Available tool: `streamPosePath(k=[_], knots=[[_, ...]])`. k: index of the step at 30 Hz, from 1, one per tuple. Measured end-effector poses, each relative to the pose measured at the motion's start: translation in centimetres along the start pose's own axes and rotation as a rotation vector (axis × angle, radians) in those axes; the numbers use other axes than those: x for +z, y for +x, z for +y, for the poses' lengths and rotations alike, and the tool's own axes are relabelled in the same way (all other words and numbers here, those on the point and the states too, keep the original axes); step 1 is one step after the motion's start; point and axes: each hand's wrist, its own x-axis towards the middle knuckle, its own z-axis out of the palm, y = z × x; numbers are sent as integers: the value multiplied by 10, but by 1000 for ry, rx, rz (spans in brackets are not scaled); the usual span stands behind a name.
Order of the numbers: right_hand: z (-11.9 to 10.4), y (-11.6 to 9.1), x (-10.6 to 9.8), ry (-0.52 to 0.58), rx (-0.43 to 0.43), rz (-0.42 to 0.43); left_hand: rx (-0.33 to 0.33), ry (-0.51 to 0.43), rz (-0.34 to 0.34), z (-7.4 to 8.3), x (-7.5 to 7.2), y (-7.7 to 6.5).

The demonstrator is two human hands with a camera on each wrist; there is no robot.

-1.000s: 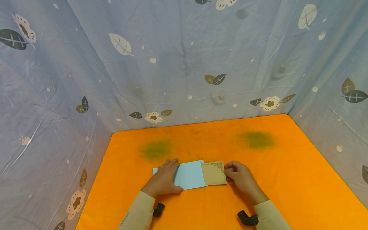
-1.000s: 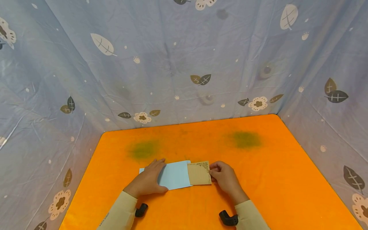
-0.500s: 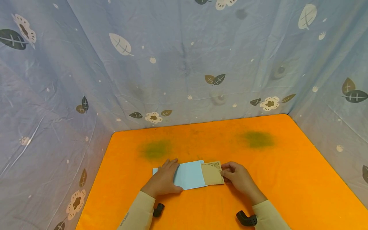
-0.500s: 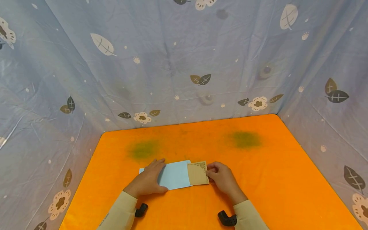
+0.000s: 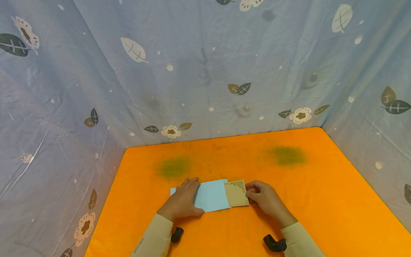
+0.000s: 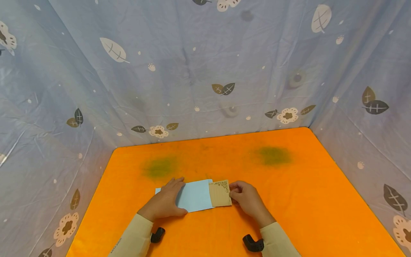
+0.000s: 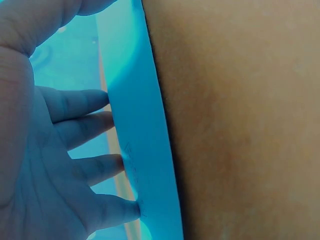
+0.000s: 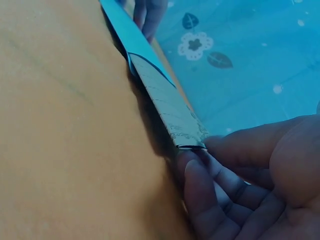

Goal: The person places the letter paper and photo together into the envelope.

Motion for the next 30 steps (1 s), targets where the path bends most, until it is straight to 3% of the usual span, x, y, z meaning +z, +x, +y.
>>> streamPosePath(k=[30], knots=[[-3, 5, 19, -11, -1, 42, 7, -1, 13, -1, 0, -1]])
